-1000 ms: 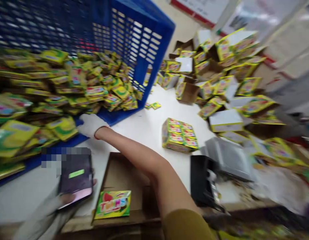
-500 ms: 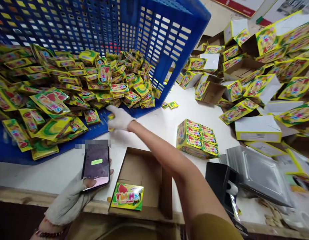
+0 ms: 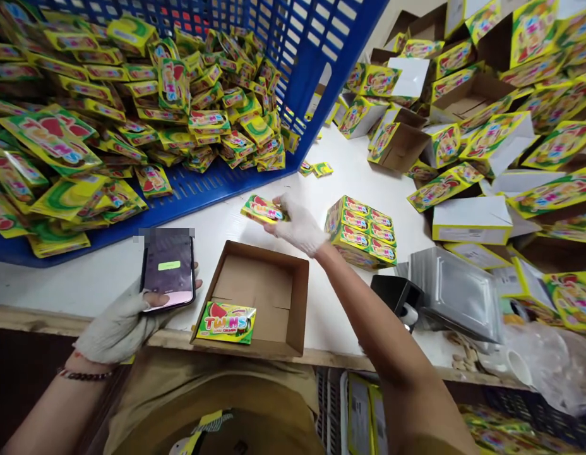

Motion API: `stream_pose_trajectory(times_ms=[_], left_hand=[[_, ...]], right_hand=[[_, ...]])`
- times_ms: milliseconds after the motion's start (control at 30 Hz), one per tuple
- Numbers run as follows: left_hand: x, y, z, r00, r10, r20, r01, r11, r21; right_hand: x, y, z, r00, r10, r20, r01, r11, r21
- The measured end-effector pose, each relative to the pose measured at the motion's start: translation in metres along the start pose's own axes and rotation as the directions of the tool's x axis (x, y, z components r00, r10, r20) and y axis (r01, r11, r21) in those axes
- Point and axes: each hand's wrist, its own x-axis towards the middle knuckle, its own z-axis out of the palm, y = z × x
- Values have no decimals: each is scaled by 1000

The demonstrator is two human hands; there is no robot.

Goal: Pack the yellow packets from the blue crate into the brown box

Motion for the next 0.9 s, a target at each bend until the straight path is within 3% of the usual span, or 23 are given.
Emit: stream_pose_trajectory(times_ms=[67,133,167,233,300,433,533,667,733,800,867,900], left_hand=[[0,-1,-1,1000,10,13,-10,1000,-5],[0,-1,-1,1000,15,15,-15,1000,4],[0,-1,-1,1000,18,15,-18,1000,10],[1,-1,-1,1000,22,14,-22,1000,18],[1,-1,0,1000,19,18,-19,999,25],[1,-2,0,1000,12,21,-13,999,29],[1,-4,-1,1000,15,11,-15,1000,-5],[0,-6,-2,1000,3,27,-1,997,-77],[0,-7,-2,998,21,51,-16,996,-92],[-1,-8,-3,996,60,71,-53,993,-104],[-1,-9,-4,992,98,78,-88,989,-122],[-1,-9,-5,991,108,76,-98,987,-130]], right_hand=[[-38,-13,-9,976,-52,212,17,986,165],[-68,-17,-1,915,-26,402,-56,980,192],[-78,-17,9,903,10,429,-69,990,123],[-85,-11,36,924,70,375,-43,996,-79],[-81,-3,62,936,51,349,28,976,-215],[-68,8,93,925,4,381,91,969,-231],[-69,9,95,925,43,378,65,962,-267],[-61,-12,73,836,27,548,157,945,-286],[-46,-36,60,808,-50,587,250,931,-265],[-22,-68,60,815,-228,532,384,901,-201],[6,-103,76,795,-442,415,552,810,-196],[21,-120,90,749,-531,395,640,734,-228]])
